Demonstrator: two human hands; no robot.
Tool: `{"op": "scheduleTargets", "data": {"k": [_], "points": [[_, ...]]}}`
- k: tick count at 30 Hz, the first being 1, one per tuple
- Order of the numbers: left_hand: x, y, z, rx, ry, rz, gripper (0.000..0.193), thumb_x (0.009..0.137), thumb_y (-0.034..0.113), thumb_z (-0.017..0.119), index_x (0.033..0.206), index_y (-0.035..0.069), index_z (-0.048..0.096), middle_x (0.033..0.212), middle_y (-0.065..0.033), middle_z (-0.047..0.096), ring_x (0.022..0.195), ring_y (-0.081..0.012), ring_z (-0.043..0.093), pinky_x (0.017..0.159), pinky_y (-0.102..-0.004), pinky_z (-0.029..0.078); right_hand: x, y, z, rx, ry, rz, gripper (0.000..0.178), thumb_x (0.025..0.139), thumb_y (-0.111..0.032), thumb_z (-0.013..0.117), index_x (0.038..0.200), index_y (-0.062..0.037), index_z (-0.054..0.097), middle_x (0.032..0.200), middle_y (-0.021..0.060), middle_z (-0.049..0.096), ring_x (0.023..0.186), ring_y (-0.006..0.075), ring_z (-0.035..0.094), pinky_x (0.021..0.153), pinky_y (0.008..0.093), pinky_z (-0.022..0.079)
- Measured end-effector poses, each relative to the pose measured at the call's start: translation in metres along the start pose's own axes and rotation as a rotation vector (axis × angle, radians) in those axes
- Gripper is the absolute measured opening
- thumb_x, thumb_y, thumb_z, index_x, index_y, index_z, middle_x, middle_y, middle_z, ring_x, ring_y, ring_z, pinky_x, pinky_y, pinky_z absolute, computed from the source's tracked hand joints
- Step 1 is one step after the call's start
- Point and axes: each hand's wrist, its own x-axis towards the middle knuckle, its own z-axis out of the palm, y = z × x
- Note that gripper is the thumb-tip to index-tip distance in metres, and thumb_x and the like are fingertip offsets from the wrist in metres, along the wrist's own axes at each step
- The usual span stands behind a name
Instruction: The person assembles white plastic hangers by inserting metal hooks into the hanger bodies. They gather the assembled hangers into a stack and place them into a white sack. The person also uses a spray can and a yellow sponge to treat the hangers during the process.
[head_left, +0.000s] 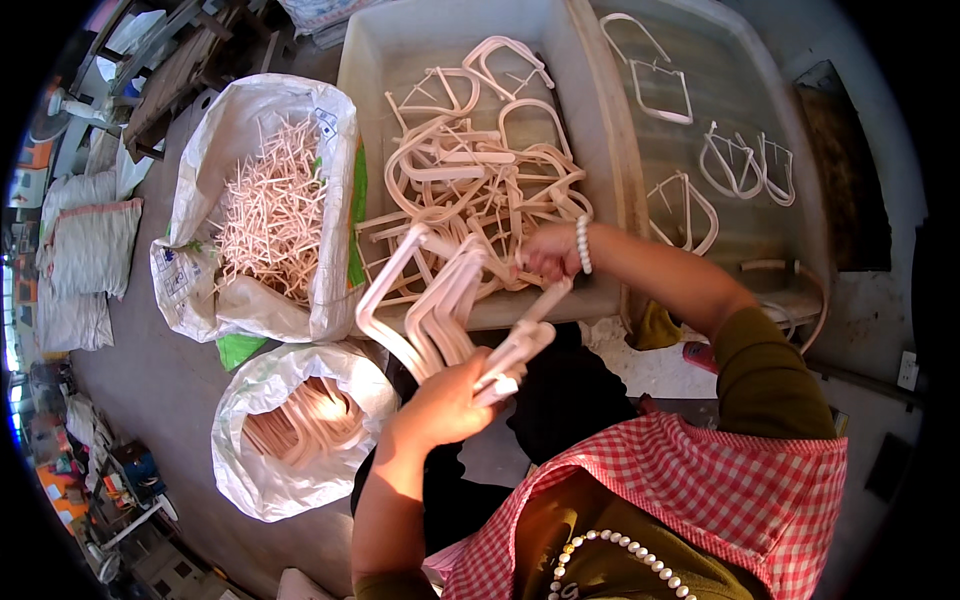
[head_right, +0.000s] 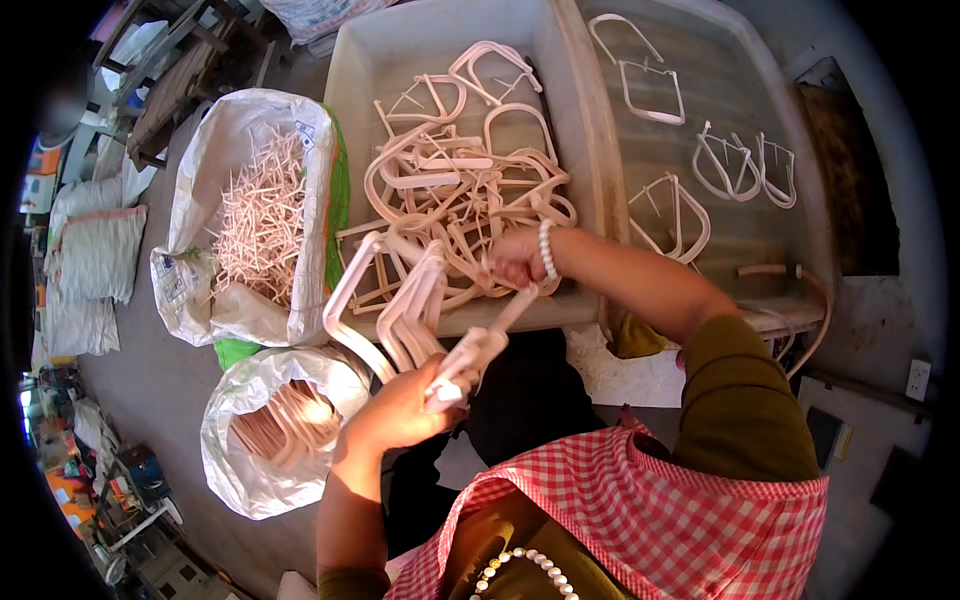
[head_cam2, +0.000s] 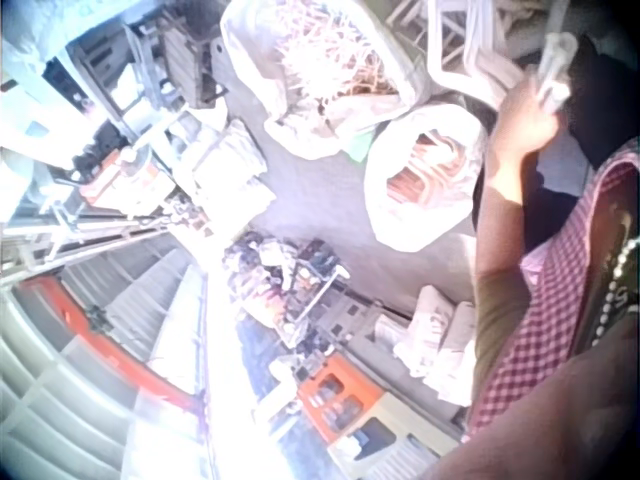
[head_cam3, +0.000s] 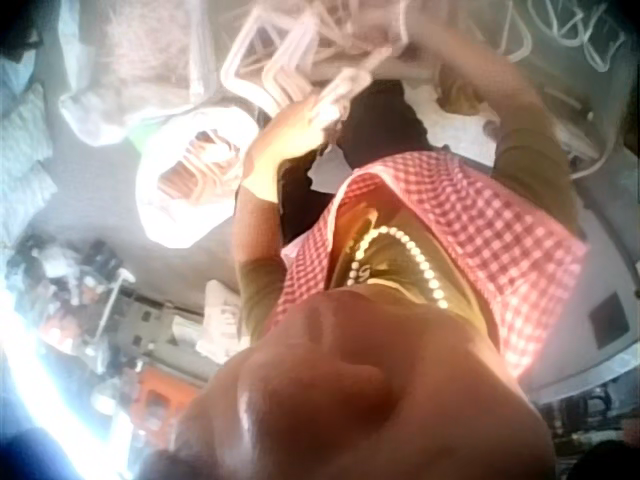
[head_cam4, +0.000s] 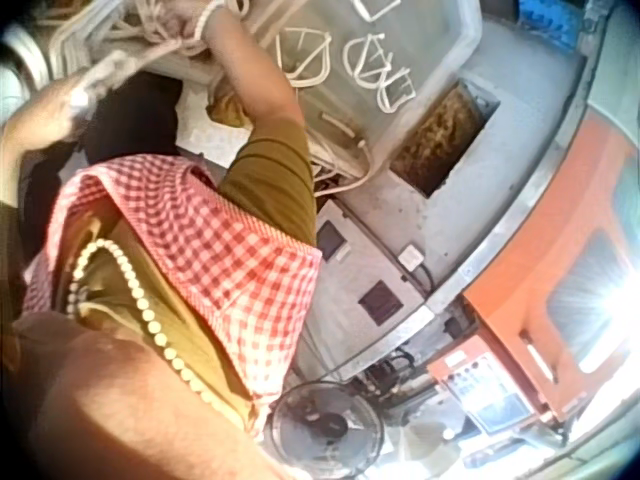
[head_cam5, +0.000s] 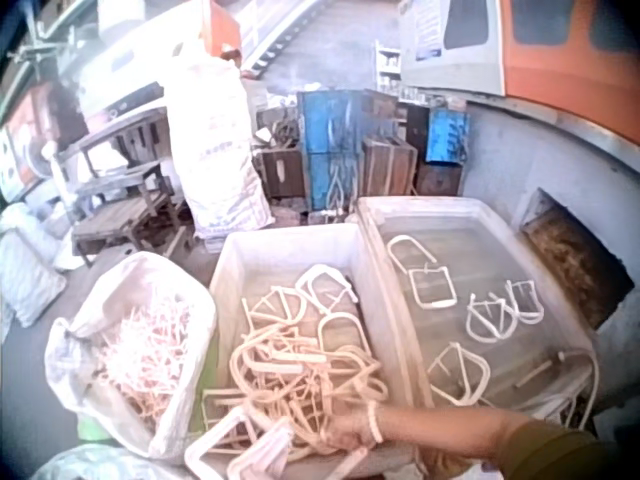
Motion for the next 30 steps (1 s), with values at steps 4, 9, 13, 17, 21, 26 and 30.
{"op": "scheduleTargets", "data": {"k": [4,9,13,17,21,26,30], "points": [[0.0,0.008,0.005,0.204,0.092,0.031,0.05,0.07,0.01,0.063,0.118,0.005,0.049,0.094,-0.0229,0.063,0.091,-0.0407,0.061,0.076,-0.0464,0.048,-0.036,0.001,-0.012,0.756,-0.209,-0.61,0.018,0.093,-0.01,0.042,0.1,0.0001,0.055,0.051,-0.0082,0.034,0.037,0.005,0.026,0.037,0.0207,0.022],[0.005,0.007,0.012,0.246,0.106,-0.047,0.048,0.071,0.005,0.063,0.117,0.005,0.049,0.095,-0.0207,0.064,0.092,-0.0392,0.061,0.078,-0.0461,0.048,-0.022,0.02,-0.003,1.493,-0.66,-0.639,0.018,0.094,-0.01,0.039,0.1,-0.0011,0.053,0.053,-0.0075,0.031,0.04,0.0062,0.024,0.039,0.0221,0.022],[0.002,0.008,0.003,0.111,0.16,-0.173,0.044,0.073,0.014,0.066,0.113,0.006,0.05,0.096,-0.0202,0.064,0.093,-0.0389,0.061,0.079,-0.0452,0.048,-0.019,0.009,0.005,0.456,-0.119,-0.683,0.022,0.096,-0.017,0.041,0.091,-0.0056,0.058,0.053,-0.0041,0.041,0.044,0.008,0.039,0.042,0.0261,0.036],[-0.011,-0.015,-0.011,-0.25,0.346,-0.178,0.043,0.072,0.02,0.069,0.107,0.002,0.051,0.088,-0.017,0.064,0.084,-0.0309,0.064,0.076,-0.0389,0.049,0.025,0.067,-0.088,-1.993,0.621,-0.773,0.024,0.087,-0.018,0.046,0.094,-0.0054,0.065,0.079,0.0047,0.065,0.065,0.0247,0.06,0.057,0.0419,0.047],[-0.02,-0.02,-0.025,-0.493,0.567,-0.201,0.038,0.074,0.011,0.07,0.106,0.001,0.053,0.085,-0.0089,0.063,0.077,-0.0178,0.062,0.07,-0.0322,0.049,-0.036,0.034,-0.063,-2.05,0.587,-0.168,0.028,0.083,-0.021,0.047,0.087,-0.0039,0.068,0.086,0.0149,0.068,0.077,0.0345,0.063,0.072,0.0428,0.05],[-0.016,-0.022,-0.032,-0.755,0.738,-0.086,0.031,0.077,0.007,0.067,0.105,0.0,0.055,0.087,-0.0047,0.06,0.081,-0.0136,0.058,0.073,-0.0273,0.047,-0.145,-0.07,0.056,-0.507,1.081,-1.563,0.019,0.093,-0.017,0.047,0.087,-0.0011,0.057,0.081,0.0075,0.058,0.065,0.0231,0.055,0.063,0.0382,0.047],[-0.006,-0.018,-0.033,-0.93,0.764,-0.061,0.033,0.077,0.007,0.067,0.107,-0.002,0.055,0.092,-0.0088,0.061,0.083,-0.0181,0.06,0.076,-0.0298,0.048,-0.113,-0.143,0.073,-0.304,0.264,-1.904,0.022,0.09,-0.021,0.054,0.09,0.0002,0.057,0.076,0.0049,0.059,0.065,0.0175,0.056,0.061,0.0347,0.046]]}}
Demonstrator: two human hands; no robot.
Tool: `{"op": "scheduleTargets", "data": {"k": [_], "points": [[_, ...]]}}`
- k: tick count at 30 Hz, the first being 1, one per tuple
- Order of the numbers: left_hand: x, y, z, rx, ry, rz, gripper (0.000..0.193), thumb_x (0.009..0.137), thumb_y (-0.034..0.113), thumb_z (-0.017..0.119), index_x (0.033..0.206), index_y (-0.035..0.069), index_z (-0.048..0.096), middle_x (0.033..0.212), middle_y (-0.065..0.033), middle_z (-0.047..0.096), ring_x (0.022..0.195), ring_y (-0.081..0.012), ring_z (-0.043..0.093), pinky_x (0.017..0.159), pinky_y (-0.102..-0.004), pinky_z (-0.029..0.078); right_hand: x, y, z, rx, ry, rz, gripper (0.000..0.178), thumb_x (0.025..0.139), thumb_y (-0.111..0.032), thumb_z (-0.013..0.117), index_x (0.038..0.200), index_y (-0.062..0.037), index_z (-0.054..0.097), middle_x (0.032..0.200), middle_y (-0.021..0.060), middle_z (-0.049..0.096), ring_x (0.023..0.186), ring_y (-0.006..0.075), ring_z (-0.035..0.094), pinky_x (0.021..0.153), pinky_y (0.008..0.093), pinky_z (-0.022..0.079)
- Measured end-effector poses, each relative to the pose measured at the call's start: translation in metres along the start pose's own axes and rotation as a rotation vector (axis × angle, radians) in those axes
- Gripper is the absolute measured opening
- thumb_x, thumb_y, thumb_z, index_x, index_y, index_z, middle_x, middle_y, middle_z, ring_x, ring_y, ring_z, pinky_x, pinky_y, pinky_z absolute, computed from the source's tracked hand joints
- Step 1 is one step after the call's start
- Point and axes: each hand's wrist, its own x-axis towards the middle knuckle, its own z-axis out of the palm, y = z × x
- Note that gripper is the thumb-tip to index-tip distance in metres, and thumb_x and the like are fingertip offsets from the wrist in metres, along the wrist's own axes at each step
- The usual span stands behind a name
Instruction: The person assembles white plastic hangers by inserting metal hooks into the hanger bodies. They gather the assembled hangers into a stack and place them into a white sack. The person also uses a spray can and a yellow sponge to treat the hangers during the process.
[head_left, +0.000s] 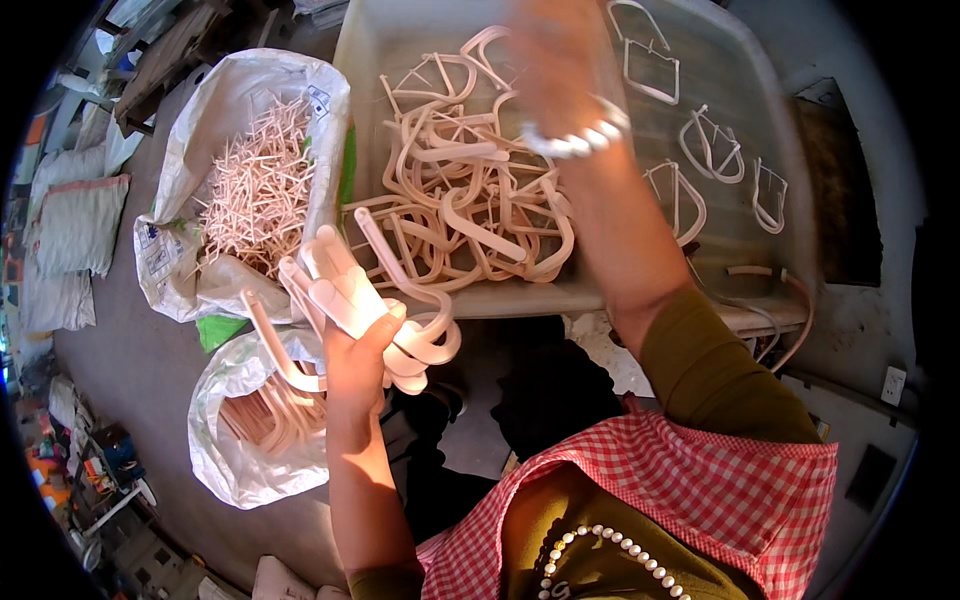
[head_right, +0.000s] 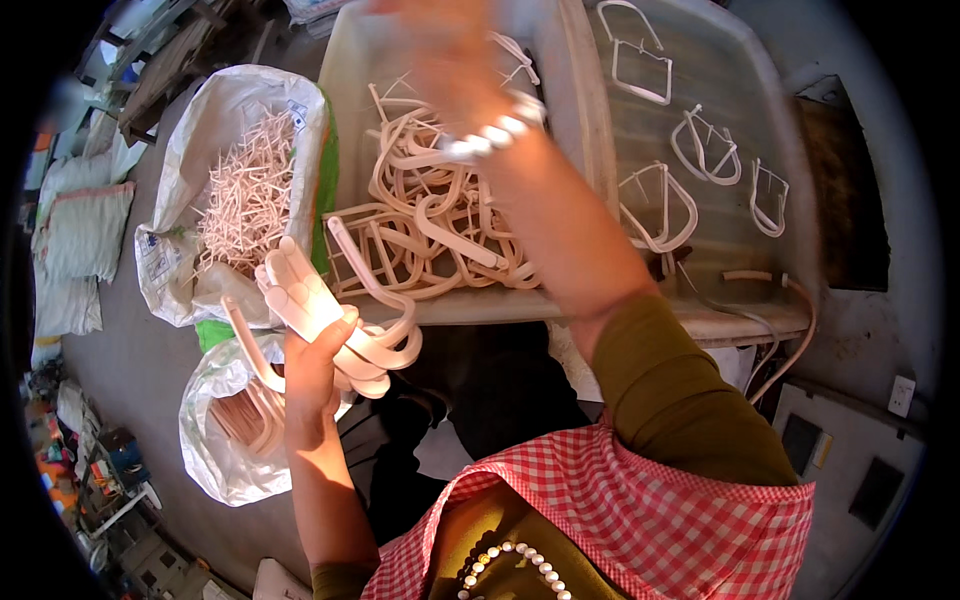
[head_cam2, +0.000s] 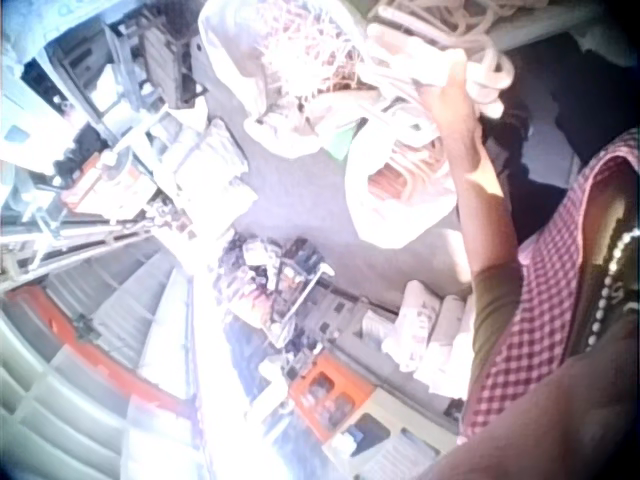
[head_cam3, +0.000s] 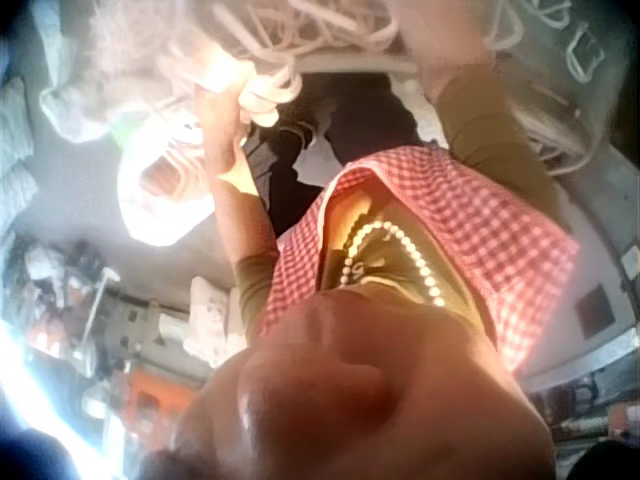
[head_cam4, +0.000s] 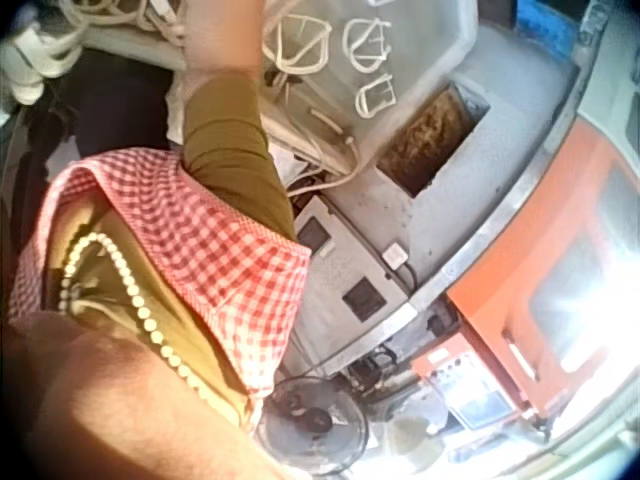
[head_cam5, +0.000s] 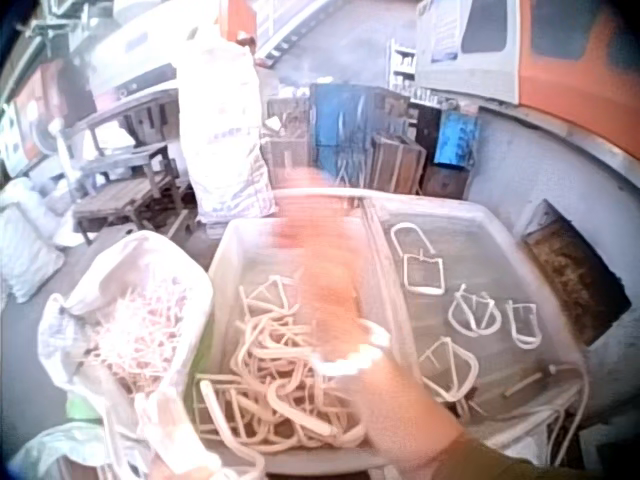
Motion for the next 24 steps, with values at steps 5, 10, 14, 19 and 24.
{"op": "scheduleTargets", "data": {"k": [5,10,14,19,24], "points": [[0.001,-0.001,-0.001,-0.144,0.005,-0.057,0.031,0.078,0.006,0.068,0.105,-0.003,0.056,0.092,-0.0088,0.061,0.084,-0.0177,0.061,0.076,-0.0302,0.049,0.017,0.073,0.095,-1.018,-0.202,0.276,0.046,0.087,-0.044,0.054,0.098,0.0008,0.063,0.093,0.0212,0.062,0.084,0.0327,0.06,0.076,0.0436,0.048],[0.002,0.001,0.001,-0.206,-0.016,-0.032,0.032,0.078,0.006,0.069,0.107,-0.001,0.057,0.093,-0.0071,0.061,0.084,-0.0158,0.06,0.076,-0.0291,0.048,-0.087,0.151,0.044,-1.143,-0.37,1.081,0.052,0.085,-0.05,0.052,0.096,-0.0015,0.068,0.098,0.0188,0.067,0.085,0.0318,0.066,0.076,0.0451,0.051],[-0.002,0.003,-0.002,-0.254,-0.072,-0.03,0.032,0.079,0.008,0.069,0.107,-0.002,0.057,0.095,-0.0078,0.062,0.087,-0.0169,0.061,0.077,-0.0297,0.049,-0.129,0.179,0.03,-0.663,-0.232,1.543,0.044,0.085,-0.042,0.057,0.086,0.0003,0.068,0.089,0.0176,0.068,0.073,0.0268,0.066,0.065,0.0416,0.053],[-0.011,0.015,-0.001,-0.426,-0.19,-0.005,0.031,0.081,0.01,0.067,0.108,-0.003,0.059,0.098,-0.0107,0.063,0.09,-0.0194,0.063,0.08,-0.033,0.051,-0.152,0.167,-0.005,0.071,-0.08,1.537,0.021,0.085,-0.021,0.059,0.076,-0.0023,0.061,0.071,0.0106,0.062,0.058,0.0199,0.059,0.053,0.0323,0.05],[-0.02,0.018,-0.005,-0.515,-0.256,-0.005,0.037,0.085,0.019,0.065,0.112,-0.004,0.058,0.1,-0.0124,0.064,0.091,-0.0206,0.062,0.083,-0.0345,0.051,-0.138,0.057,-0.046,0.593,0.029,1.214,0.025,0.088,-0.02,0.06,0.108,-0.0044,0.058,0.069,-0.001,0.052,0.061,0.0122,0.049,0.058,0.0254,0.043]]}}
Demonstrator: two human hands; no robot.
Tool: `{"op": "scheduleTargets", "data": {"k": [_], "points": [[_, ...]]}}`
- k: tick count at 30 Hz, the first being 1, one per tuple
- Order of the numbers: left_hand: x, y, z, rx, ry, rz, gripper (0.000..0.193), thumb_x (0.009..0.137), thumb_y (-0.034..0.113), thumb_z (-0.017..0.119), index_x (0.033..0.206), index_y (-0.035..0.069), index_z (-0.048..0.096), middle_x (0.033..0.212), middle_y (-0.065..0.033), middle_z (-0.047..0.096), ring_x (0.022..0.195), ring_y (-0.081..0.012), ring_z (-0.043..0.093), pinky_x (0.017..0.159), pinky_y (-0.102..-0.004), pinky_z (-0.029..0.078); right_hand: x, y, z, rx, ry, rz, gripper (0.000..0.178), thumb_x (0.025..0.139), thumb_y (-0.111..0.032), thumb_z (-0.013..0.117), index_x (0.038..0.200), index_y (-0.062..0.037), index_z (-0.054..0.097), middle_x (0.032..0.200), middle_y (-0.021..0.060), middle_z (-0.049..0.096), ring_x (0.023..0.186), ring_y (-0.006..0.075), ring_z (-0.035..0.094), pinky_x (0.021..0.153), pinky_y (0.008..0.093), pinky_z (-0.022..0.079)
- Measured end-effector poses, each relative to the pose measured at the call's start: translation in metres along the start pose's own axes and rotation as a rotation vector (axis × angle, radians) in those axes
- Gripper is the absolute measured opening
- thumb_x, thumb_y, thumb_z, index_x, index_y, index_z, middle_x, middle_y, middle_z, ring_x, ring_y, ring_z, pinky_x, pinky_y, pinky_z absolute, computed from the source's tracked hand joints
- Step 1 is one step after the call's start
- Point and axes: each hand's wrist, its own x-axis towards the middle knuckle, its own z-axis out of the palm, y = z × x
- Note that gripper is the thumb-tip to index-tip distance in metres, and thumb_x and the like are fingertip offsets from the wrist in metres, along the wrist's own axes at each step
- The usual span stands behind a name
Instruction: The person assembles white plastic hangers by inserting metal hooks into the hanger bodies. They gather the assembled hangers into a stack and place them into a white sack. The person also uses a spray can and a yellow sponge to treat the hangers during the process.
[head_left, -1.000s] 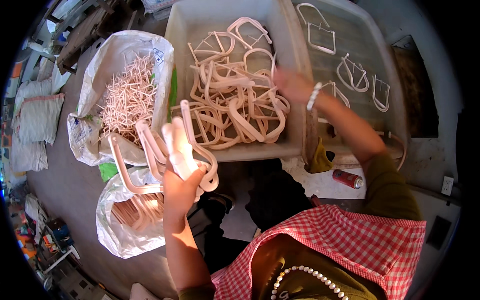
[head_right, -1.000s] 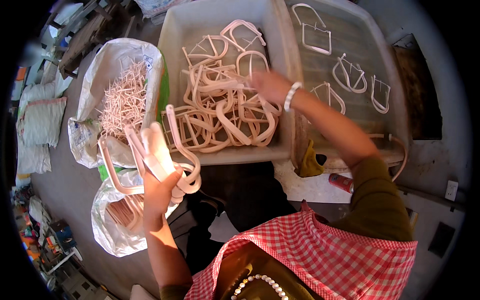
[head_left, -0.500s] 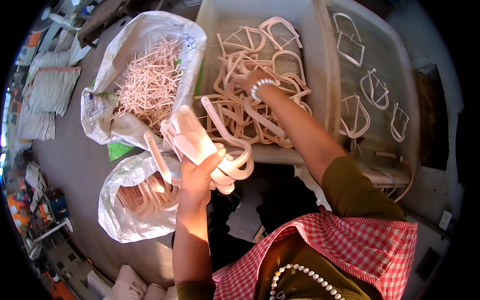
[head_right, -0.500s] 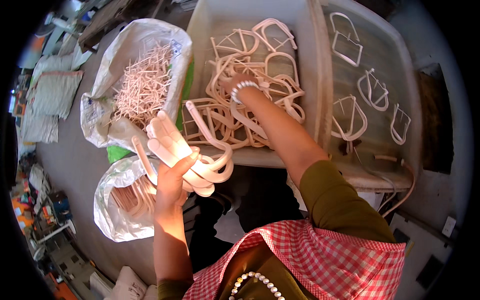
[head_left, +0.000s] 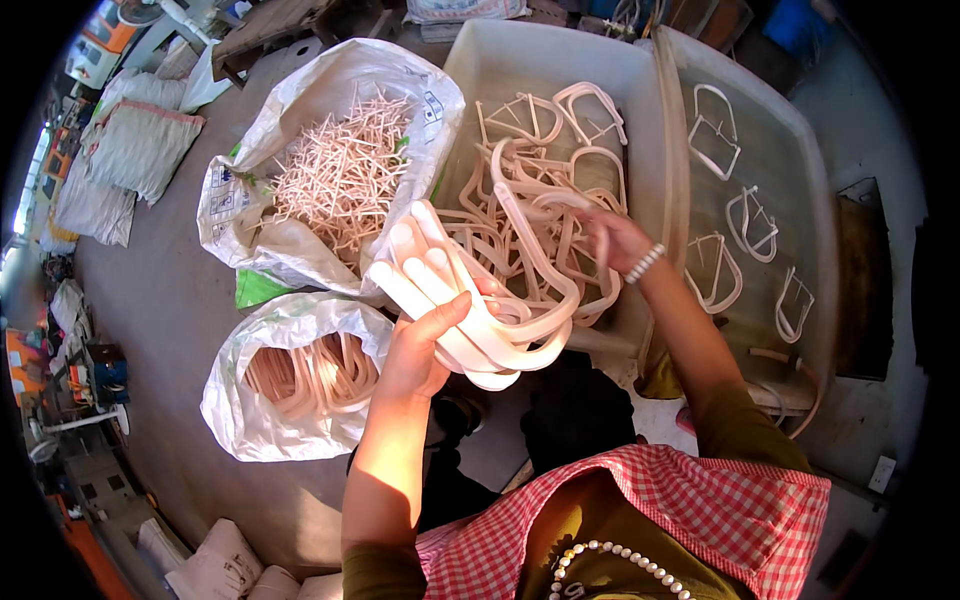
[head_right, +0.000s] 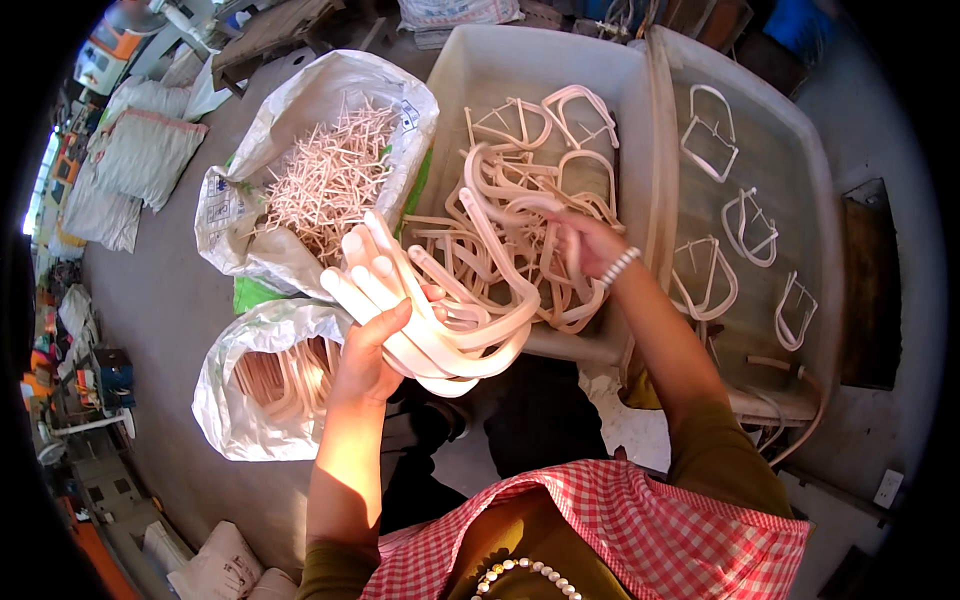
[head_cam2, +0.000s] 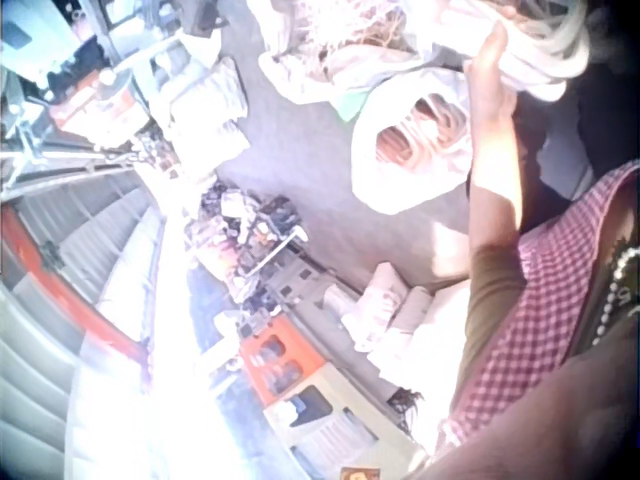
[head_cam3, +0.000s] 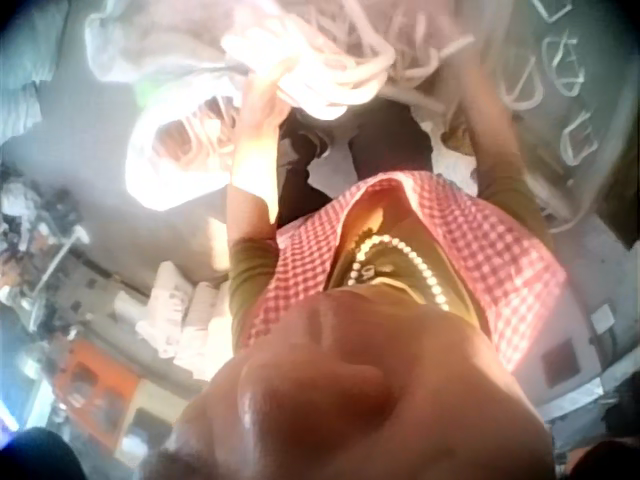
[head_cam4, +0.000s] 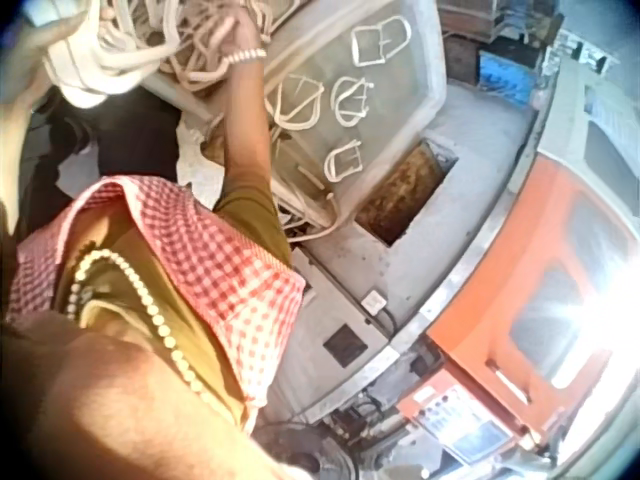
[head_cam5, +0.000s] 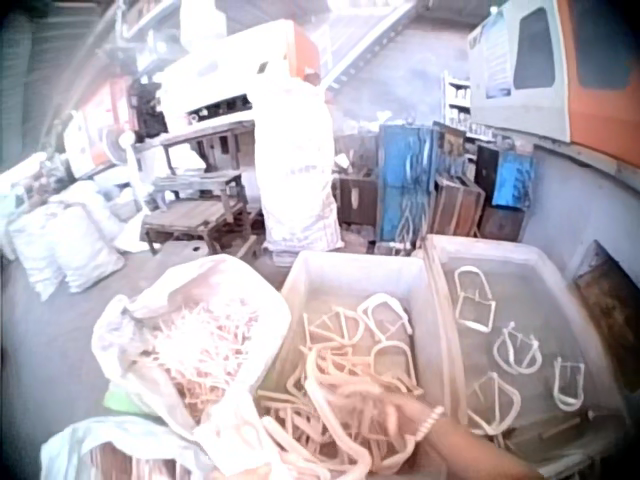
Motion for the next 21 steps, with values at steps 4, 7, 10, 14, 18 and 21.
{"op": "scheduleTargets", "data": {"k": [4,7,10,14,18,21], "points": [[0.004,-0.003,-0.007,-0.06,-0.083,-0.021,0.037,0.09,0.025,0.057,0.113,-0.004,0.057,0.099,-0.0126,0.063,0.091,-0.021,0.062,0.082,-0.034,0.051,-0.075,-0.017,0.039,-0.313,-0.079,-0.291,0.029,0.09,-0.019,0.059,0.117,-0.0064,0.057,0.072,-0.0019,0.054,0.065,0.0097,0.052,0.063,0.0252,0.045],[0.01,-0.007,-0.008,-0.156,-0.088,-0.018,0.037,0.093,0.026,0.051,0.119,0.0,0.049,0.102,-0.0147,0.062,0.089,-0.0247,0.062,0.08,-0.038,0.051,-0.102,-0.025,0.054,-1.087,-0.081,-0.24,0.032,0.089,-0.016,0.061,0.12,-0.0061,0.057,0.078,0.0001,0.058,0.072,0.0079,0.054,0.066,0.0253,0.046],[0.012,-0.008,-0.011,-0.191,-0.082,-0.025,0.037,0.093,0.027,0.051,0.118,0.0,0.049,0.099,-0.0137,0.061,0.088,-0.0246,0.061,0.079,-0.0378,0.051,-0.116,-0.034,0.062,-1.256,-0.115,-0.195,0.032,0.086,-0.011,0.064,0.117,-0.0057,0.059,0.091,0.0005,0.064,0.083,0.0062,0.056,0.075,0.0258,0.047],[0.016,-0.013,-0.02,-0.171,-0.131,0.002,0.042,0.093,0.032,0.052,0.122,0.001,0.047,0.101,-0.0135,0.061,0.091,-0.0246,0.061,0.083,-0.0391,0.051,-0.134,-0.052,0.081,-1.348,-0.367,-0.371,0.026,0.086,-0.01,0.063,0.112,-0.0091,0.061,0.103,0.0019,0.064,0.101,0.0108,0.056,0.107,0.0379,0.028],[0.014,-0.017,-0.021,-0.172,-0.089,0.031,0.056,0.09,0.044,0.056,0.126,0.002,0.047,0.109,-0.0154,0.062,0.098,-0.026,0.062,0.088,-0.0397,0.05,-0.131,-0.041,0.12,-1.556,-0.631,-0.401,0.021,0.086,-0.006,0.061,0.107,-0.0076,0.063,0.116,0.0075,0.06,0.119,0.0242,0.051,0.113,0.051,0.011],[0.011,-0.016,-0.022,-0.192,-0.196,0.022,0.062,0.085,0.042,0.064,0.127,0.001,0.046,0.112,-0.0163,0.062,0.1,-0.0262,0.062,0.089,-0.0385,0.051,-0.122,-0.038,0.121,-1.606,-0.748,-0.327,0.022,0.085,-0.002,0.058,0.106,-0.0071,0.064,0.121,0.0107,0.057,0.122,0.0261,0.048,0.113,0.0514,0.012]]}}
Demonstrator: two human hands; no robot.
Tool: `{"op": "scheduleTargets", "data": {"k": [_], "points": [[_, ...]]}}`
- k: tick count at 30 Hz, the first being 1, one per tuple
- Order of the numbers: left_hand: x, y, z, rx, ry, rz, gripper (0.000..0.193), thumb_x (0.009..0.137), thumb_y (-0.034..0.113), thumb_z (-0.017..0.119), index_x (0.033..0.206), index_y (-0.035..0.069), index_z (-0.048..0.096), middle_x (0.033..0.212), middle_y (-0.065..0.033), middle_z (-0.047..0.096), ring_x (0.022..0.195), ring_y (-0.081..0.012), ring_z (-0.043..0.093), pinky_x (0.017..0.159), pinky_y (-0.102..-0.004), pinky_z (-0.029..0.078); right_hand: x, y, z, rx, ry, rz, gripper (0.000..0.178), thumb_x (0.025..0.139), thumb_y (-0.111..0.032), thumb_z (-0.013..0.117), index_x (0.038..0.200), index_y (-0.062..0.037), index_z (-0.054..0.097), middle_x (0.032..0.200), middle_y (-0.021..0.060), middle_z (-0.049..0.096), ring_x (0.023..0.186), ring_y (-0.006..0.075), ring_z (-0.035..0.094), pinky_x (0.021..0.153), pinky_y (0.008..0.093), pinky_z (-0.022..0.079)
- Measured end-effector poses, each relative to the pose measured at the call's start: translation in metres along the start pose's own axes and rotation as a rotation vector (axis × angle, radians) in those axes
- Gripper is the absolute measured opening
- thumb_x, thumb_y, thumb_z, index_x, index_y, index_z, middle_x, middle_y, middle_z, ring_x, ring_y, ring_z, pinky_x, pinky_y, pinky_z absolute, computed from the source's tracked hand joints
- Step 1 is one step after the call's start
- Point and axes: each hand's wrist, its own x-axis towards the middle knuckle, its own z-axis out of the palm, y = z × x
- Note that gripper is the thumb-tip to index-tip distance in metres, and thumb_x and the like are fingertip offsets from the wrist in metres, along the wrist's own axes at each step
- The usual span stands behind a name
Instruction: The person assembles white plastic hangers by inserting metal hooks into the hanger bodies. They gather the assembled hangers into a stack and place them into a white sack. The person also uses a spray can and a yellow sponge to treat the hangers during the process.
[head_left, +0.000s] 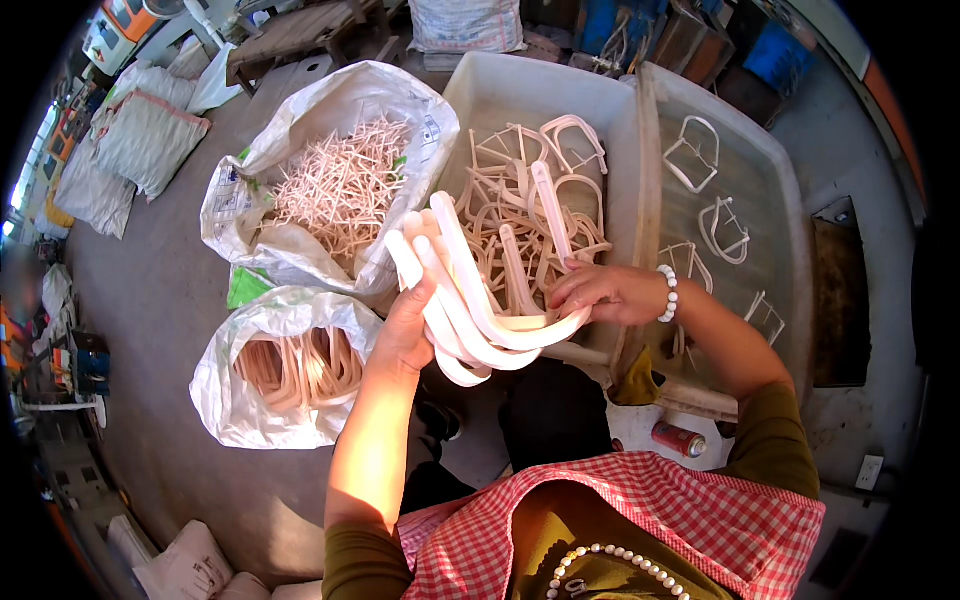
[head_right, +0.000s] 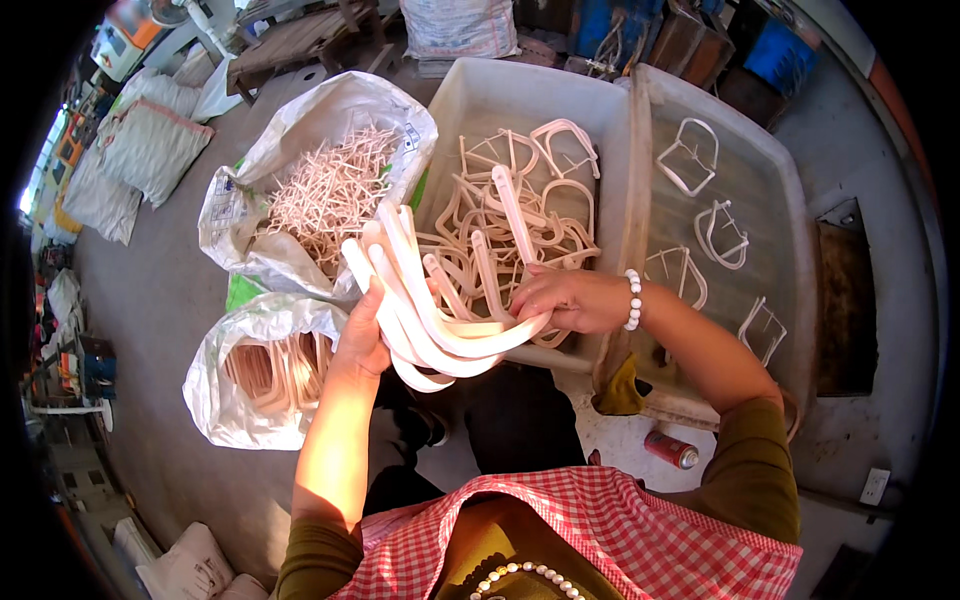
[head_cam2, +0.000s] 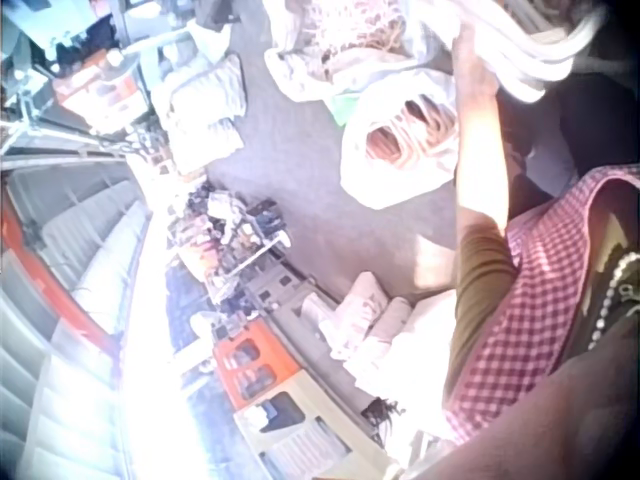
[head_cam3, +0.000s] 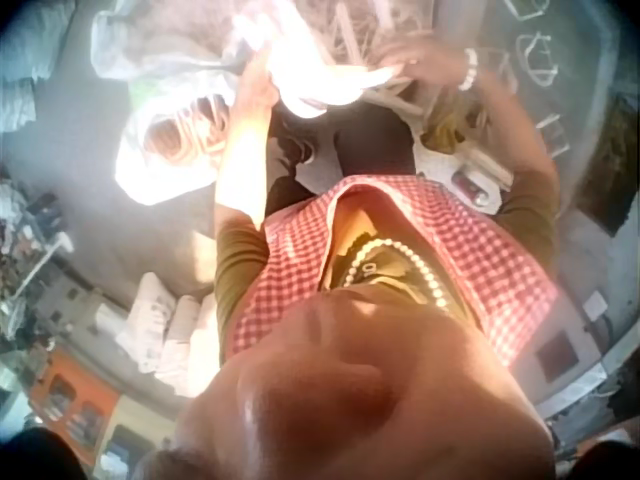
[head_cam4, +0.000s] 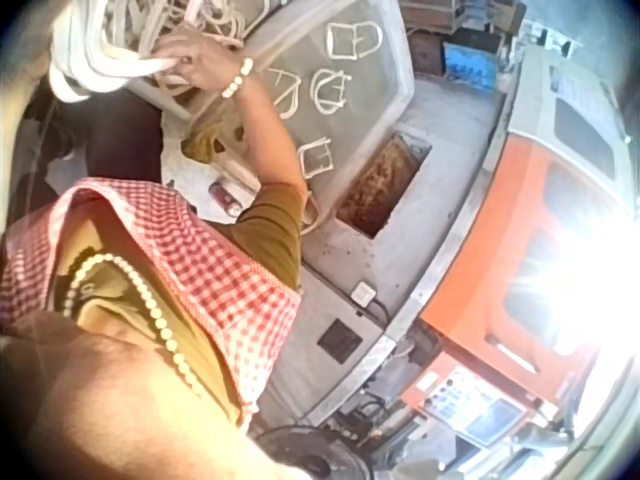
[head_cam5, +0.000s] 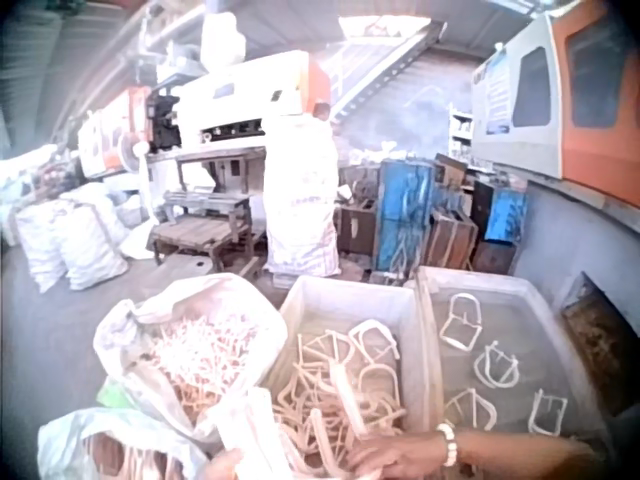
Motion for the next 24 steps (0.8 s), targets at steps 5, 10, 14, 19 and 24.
{"op": "scheduleTargets", "data": {"k": [5,10,14,19,24], "points": [[-0.004,0.0,0.01,0.083,0.072,-0.017,0.063,0.076,0.017,0.075,0.129,0.003,0.043,0.107,-0.0129,0.061,0.099,-0.0249,0.061,0.09,-0.0389,0.048,0.005,0.026,0.001,-0.006,-0.027,-0.046,0.022,0.082,0.005,0.055,0.098,-0.005,0.065,0.123,0.0143,0.055,0.124,0.03,0.046,0.113,0.0486,0.016],[-0.004,0.002,0.018,0.16,-0.049,-0.023,0.047,0.076,0.019,0.074,0.114,-0.002,0.057,0.101,-0.0143,0.065,0.095,-0.0246,0.064,0.086,-0.0363,0.051,0.016,0.048,0.01,0.135,-0.162,-0.051,0.034,0.069,0.016,0.048,0.094,-0.0013,0.064,0.124,0.0186,0.053,0.125,0.036,0.042,0.109,0.0452,0.022],[-0.007,0.001,0.035,0.239,0.101,-0.033,0.04,0.076,0.013,0.073,0.11,-0.001,0.059,0.095,-0.0129,0.065,0.088,-0.0235,0.065,0.081,-0.0355,0.053,0.022,0.052,0.015,0.068,-0.27,-0.062,0.025,0.069,0.011,0.054,0.089,-0.0003,0.063,0.128,0.0224,0.049,0.126,0.0385,0.04,0.107,0.042,0.029],[-0.011,0.003,0.039,0.197,0.151,-0.011,0.029,0.077,0.006,0.069,0.104,0.001,0.061,0.089,-0.0098,0.065,0.081,-0.0189,0.064,0.071,-0.0315,0.054,0.02,0.027,0.005,0.01,-0.279,0.052,0.026,0.075,-0.013,0.072,0.097,-0.0023,0.063,0.136,0.0225,0.042,0.126,0.0356,0.041,0.103,0.0386,0.034],[-0.009,0.003,0.038,0.216,0.154,0.007,0.024,0.078,0.01,0.07,0.098,-0.001,0.063,0.085,-0.0091,0.065,0.077,-0.0177,0.064,0.068,-0.0305,0.054,0.021,0.021,0.009,0.103,-0.209,0.21,0.046,0.084,-0.037,0.067,0.106,0.0019,0.058,0.136,0.023,0.041,0.125,0.0309,0.044,0.099,0.0362,0.039]]}}
